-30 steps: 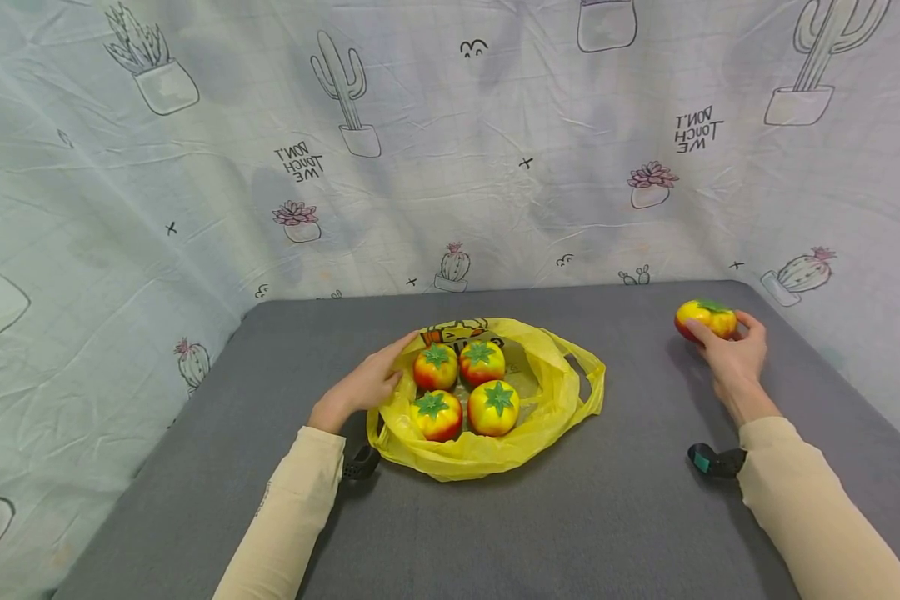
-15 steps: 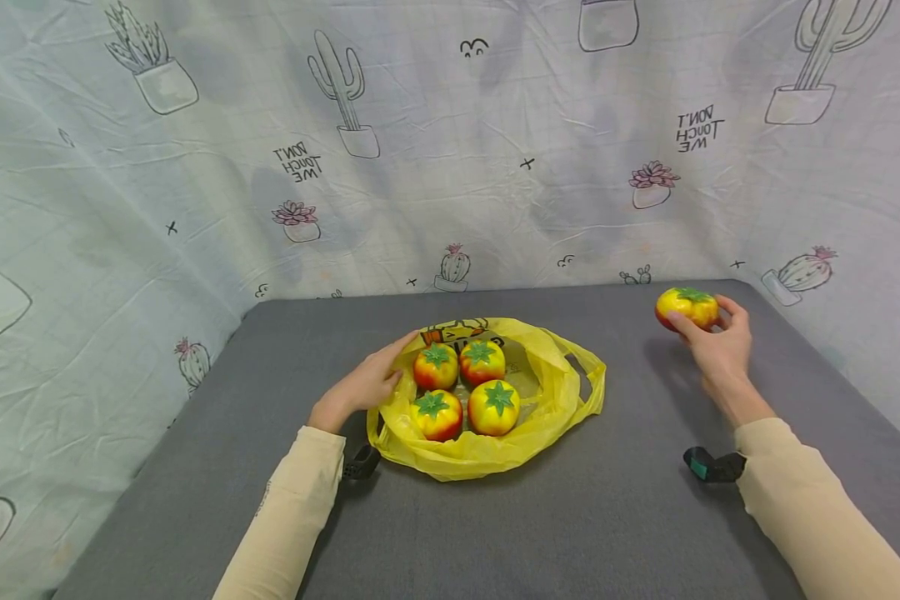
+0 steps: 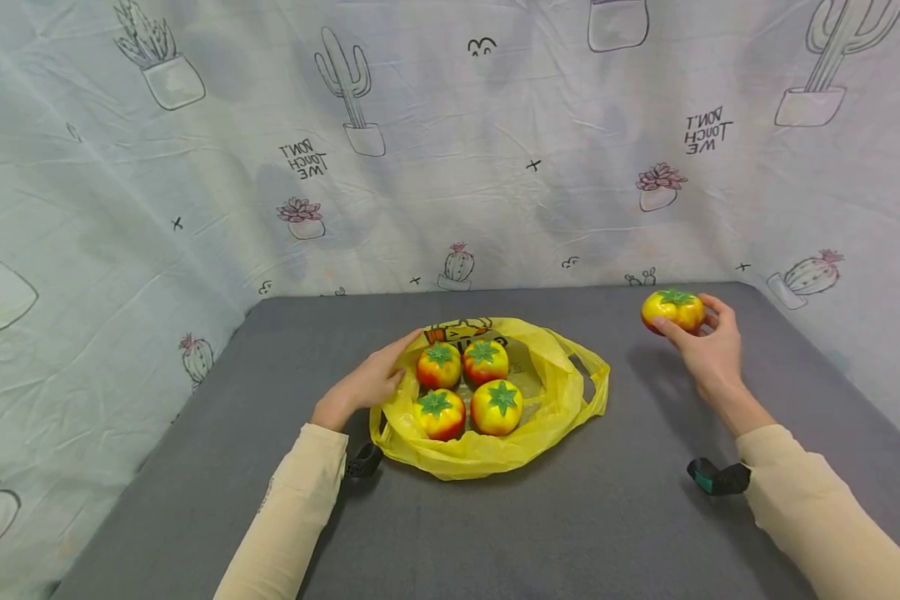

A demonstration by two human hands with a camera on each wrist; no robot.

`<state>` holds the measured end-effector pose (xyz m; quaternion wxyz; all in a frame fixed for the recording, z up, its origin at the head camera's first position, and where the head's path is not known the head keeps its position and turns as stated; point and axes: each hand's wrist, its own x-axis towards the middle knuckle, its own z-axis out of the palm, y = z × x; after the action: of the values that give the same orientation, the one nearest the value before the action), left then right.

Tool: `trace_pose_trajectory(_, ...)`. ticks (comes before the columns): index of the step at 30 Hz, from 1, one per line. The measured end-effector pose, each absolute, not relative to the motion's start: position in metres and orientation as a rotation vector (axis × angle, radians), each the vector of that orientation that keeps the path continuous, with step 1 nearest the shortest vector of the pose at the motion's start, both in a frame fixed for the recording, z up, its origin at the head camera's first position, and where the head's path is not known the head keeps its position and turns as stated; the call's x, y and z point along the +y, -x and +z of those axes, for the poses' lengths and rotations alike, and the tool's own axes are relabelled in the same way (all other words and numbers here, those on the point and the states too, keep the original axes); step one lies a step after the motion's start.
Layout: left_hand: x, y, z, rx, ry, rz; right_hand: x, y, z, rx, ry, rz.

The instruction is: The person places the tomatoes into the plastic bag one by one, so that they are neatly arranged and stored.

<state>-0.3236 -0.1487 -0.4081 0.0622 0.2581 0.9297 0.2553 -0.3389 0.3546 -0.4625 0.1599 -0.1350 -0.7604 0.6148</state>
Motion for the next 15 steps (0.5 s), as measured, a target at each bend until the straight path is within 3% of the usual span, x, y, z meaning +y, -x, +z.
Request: trace_pose_trajectory(15,-0.148,0.326,-0.408,2.796,-0.753,0.757,0.336,0.328,-0.462,-2.304,0.285,1.616)
